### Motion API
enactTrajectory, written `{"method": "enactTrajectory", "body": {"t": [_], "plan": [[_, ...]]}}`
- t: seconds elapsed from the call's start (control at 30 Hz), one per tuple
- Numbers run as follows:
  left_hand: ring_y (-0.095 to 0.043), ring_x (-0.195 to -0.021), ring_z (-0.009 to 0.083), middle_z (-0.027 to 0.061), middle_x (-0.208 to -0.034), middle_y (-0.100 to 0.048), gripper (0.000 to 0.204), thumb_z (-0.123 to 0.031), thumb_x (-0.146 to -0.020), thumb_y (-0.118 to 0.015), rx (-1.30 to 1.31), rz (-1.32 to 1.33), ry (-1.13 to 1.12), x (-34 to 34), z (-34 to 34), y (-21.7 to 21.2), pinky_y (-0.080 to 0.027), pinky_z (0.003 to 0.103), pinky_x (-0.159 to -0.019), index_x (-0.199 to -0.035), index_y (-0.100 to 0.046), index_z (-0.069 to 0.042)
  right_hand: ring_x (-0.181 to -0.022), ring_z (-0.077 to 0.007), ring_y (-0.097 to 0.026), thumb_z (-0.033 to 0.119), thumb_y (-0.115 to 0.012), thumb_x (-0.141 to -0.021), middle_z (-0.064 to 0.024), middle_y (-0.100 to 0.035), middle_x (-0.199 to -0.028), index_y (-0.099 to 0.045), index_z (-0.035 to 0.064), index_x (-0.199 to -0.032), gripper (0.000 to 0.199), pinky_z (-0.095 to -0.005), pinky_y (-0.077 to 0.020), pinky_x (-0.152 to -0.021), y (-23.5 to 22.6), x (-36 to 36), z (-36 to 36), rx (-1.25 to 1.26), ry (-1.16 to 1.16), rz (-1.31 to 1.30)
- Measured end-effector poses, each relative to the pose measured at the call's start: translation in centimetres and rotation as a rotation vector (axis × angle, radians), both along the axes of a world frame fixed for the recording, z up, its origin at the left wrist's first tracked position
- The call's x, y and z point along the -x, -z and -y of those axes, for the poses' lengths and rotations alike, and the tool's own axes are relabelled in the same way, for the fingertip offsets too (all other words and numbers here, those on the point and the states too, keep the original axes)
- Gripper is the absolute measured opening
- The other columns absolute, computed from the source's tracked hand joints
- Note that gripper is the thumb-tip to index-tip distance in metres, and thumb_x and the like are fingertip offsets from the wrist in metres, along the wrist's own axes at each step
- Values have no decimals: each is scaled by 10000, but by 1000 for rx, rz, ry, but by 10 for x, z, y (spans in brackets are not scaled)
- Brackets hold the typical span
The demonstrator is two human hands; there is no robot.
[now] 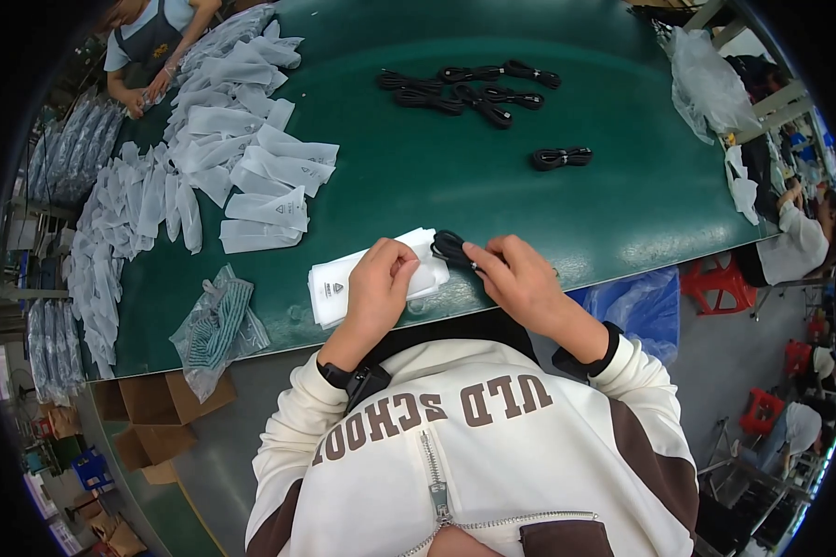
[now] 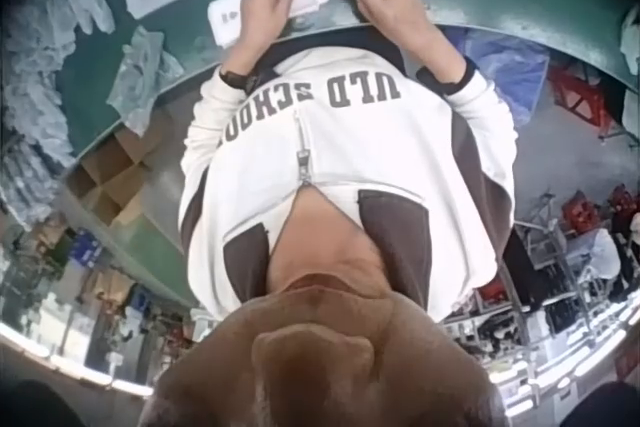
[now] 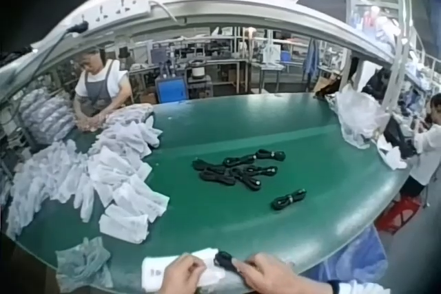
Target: The person packages black cables by hand, picking up a cable, sliding it into a plastic bag, and placing the bagged cable onto a pile, occasionally reaching across the table to pull more cables closer.
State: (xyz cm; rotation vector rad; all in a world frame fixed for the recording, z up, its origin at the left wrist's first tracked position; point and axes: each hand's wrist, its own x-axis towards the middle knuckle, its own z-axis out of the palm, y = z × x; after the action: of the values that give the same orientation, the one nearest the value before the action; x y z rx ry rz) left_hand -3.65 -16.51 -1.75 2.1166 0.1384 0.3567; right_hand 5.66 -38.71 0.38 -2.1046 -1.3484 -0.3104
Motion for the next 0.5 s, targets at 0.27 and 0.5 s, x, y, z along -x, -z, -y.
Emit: {"method": "enactTrajectory", "body": {"t": [0.27,0.5], "plan": [[-477,-725,67,-2,-813,-557,53,-40,-940,-642,211,-66,5,1,-9,5,-417,234,-660,-926,-599,-12,-846,-266,-569,42,-634,-797,-107,-564,-976,-619,30,-1268,471,-367,-492,-717,-13,-6,5,109,-223,152],[-501,-730,104,29,-817,-565,50,-31,-925,-646,142,-42,43,3,-13,0,-425,250,-675,-938,-602,-11,-779,-221,-567,-1,-663,-825,-93,-593,-946,-633,59,-1268,448,-308,-478,-723,-14,-20,4,-19,-117,-76]]}}
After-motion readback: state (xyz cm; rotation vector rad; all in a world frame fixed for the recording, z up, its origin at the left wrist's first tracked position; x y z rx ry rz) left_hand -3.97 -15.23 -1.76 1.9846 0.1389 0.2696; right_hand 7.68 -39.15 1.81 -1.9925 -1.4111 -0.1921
